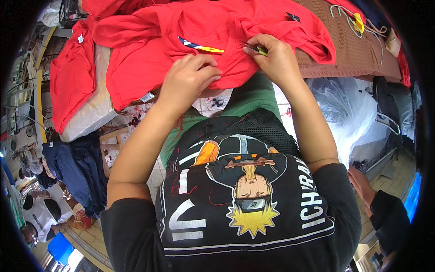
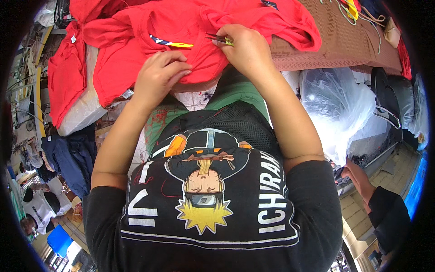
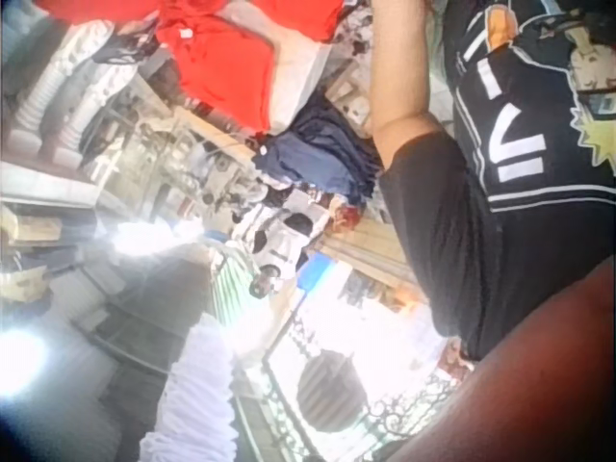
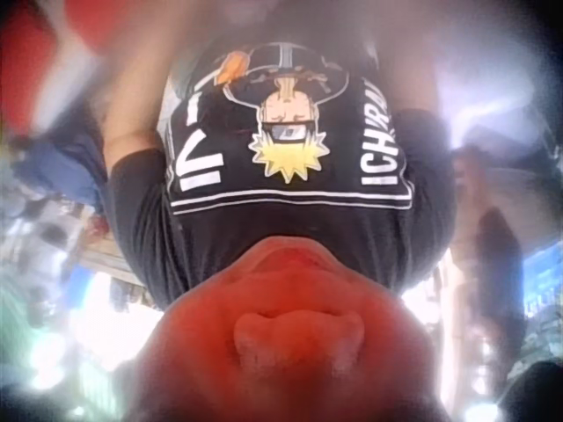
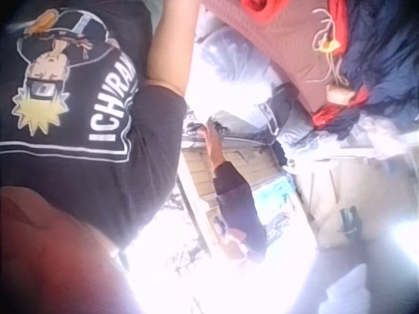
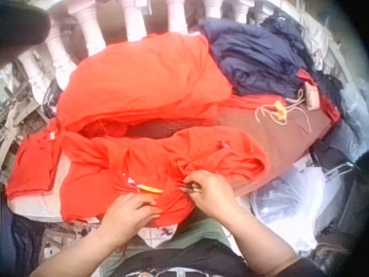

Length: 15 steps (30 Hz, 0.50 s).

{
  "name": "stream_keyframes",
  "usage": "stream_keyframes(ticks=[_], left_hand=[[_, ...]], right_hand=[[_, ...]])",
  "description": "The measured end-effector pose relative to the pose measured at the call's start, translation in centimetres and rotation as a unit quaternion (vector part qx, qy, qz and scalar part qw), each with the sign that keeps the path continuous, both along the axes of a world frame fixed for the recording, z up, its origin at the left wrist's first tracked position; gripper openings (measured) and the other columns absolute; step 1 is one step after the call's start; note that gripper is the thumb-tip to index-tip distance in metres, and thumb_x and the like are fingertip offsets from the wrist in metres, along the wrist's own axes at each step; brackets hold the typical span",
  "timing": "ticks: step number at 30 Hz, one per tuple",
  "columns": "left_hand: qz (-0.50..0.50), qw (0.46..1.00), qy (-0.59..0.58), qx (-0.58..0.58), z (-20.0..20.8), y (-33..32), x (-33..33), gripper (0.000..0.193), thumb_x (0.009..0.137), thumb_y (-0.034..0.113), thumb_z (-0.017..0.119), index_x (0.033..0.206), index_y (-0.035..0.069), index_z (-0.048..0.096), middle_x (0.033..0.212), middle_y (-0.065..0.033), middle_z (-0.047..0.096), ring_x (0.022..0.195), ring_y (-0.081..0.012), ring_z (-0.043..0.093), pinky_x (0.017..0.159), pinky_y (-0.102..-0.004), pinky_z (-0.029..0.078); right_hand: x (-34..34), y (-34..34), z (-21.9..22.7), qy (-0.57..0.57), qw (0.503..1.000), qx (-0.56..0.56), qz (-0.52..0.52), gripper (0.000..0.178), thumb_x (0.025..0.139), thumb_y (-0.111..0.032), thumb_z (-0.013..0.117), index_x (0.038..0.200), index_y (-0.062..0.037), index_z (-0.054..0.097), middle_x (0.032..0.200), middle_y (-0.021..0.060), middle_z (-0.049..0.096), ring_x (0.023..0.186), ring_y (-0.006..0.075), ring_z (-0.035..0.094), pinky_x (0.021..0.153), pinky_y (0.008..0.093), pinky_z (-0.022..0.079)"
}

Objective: The person trims excess threads from several red t-shirts using small shears. The person picks up shirts from a stack, cuts loose threads from the neckline and tags, and sets the trimmed shirts into another stack on the table.

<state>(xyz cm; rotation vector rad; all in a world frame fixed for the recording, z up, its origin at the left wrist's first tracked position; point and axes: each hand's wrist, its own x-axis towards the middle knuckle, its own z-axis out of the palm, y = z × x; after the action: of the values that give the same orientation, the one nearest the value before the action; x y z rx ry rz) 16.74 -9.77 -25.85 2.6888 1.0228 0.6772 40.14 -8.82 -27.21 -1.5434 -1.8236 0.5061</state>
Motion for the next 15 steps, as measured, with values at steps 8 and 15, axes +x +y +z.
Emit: stream_keyframes(ticks=[8, 15], left_hand=[[0.138, 0.845, 0.419, -0.301, 7.7, -2.8, -10.1, 0.018, 0.082, 0.022, 0.068, 0.086, 0.005, 0.071, 0.083, -0.0161, 0.067, 0.082, -0.0337, 0.065, 0.075, -0.0421, 0.050], [0.104, 0.981, -0.010, -0.162, 6.3, 0.3, 0.3, 0.027, 0.090, 0.019, 0.063, 0.111, 0.002, 0.061, 0.100, -0.0131, 0.067, 0.095, -0.0283, 0.066, 0.081, -0.0339, 0.050]], right_hand=[[0.6, 0.1, -0.1, 0.021, 0.999, -0.044, -0.019, 0.020, 0.080, -0.022, 0.071, 0.092, -0.0072, 0.069, 0.090, 0.0126, 0.068, 0.084, 0.0329, 0.065, 0.073, 0.0394, 0.051], [0.8, -0.8, 1.9, 0.195, 0.974, -0.114, 0.012, 0.017, 0.087, -0.017, 0.069, 0.096, -0.0025, 0.069, 0.084, -0.0018, 0.067, 0.073, 0.0031, 0.056, 0.060, 0.0216, 0.047]])
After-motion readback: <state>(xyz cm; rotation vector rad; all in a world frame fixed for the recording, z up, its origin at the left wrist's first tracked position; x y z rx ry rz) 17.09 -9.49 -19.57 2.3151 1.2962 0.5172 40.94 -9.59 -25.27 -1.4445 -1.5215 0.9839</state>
